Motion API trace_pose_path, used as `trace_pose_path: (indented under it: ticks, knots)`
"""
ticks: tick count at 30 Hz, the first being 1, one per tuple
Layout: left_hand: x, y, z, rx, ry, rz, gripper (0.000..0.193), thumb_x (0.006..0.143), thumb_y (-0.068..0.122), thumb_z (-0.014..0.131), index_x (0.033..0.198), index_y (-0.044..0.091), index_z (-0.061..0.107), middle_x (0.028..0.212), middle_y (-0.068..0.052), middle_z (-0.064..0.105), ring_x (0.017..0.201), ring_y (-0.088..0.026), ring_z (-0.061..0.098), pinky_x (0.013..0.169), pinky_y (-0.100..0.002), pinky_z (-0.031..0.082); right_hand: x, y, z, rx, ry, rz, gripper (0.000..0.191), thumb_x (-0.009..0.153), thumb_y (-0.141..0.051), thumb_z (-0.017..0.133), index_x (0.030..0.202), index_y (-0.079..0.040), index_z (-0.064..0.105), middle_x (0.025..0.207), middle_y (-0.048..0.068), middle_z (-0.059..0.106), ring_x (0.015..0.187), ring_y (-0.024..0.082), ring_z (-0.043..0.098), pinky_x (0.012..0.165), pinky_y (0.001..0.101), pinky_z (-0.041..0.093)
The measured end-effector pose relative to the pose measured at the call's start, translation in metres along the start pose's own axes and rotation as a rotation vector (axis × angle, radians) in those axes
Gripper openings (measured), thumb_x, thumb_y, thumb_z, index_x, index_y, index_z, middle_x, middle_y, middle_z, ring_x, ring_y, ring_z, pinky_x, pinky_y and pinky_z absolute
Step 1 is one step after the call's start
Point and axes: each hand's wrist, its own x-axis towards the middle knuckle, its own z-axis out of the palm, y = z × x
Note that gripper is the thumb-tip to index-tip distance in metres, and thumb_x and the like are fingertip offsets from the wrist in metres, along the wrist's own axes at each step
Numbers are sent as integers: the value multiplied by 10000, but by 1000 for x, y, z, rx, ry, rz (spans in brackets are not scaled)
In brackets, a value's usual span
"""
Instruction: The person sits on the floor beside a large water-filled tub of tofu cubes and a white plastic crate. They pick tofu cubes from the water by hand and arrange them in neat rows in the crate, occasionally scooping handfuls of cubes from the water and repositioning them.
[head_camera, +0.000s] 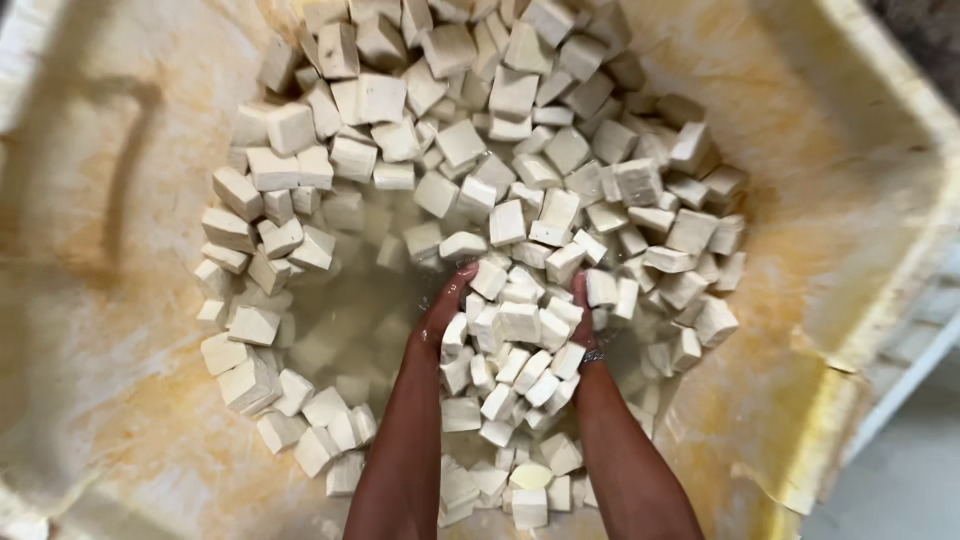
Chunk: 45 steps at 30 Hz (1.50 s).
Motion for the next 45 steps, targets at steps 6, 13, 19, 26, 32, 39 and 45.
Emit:
trace_pose_path:
  ticks: [6,13,19,26,32,39,45]
  knots:
    - [-40,2,30,69,59,23,555,886,452,672,1314,98,650,1170,-49,709,1020,-197,667,865,-352,541,-37,-5,33,99,-45,-7,840,791,-815,491,1384,-224,567,1333,39,587,1222,293,548,1009,607,358]
    - [-76,9,57,154,69,266,516,865,367,713,1244,17,679,1069,-91,724,960,-221,684,831,-369,555,-90,-8,74,206,-149,-49,861,779,-824,487,1393,-224,563,1351,42,585,1241,301,542,1027,625,345]
    - [-110,32,97,260,86,204,502,876,411,632,1161,2,693,973,-133,719,849,-284,661,732,-439,553,-147,-38,110,328,-286,-180,879,769,-831,484,1400,-225,560,1367,45,583,1257,307,538,1042,640,334]
    - [-136,27,228,413,-130,492,478,905,398,629,1189,19,692,1055,-92,721,946,-208,675,841,-358,549,-229,-128,97,492,-436,-456,899,757,-840,481,1409,-225,557,1386,49,581,1276,315,532,1060,657,321]
    - [-113,-92,378,425,-360,632,459,905,409,604,1160,43,712,1070,-68,731,974,-204,674,892,-342,527,-310,-204,-34,574,-346,-652,917,746,-847,478,1416,-226,553,1401,52,579,1292,322,527,1076,672,310]
    - [-62,-282,434,561,-273,398,447,969,415,542,1185,50,687,1123,-101,673,1031,-241,613,888,-363,496,-354,-222,-221,659,-32,-672,938,734,-856,475,1425,-227,550,1420,56,577,1311,330,522,1094,690,297]
    - [-15,-367,404,530,-94,250,493,934,419,589,1152,-12,687,1114,-124,680,1008,-241,597,897,-381,477,-322,-178,-294,655,167,-377,956,724,-864,472,1433,-227,547,1436,59,575,1327,336,517,1110,705,286]
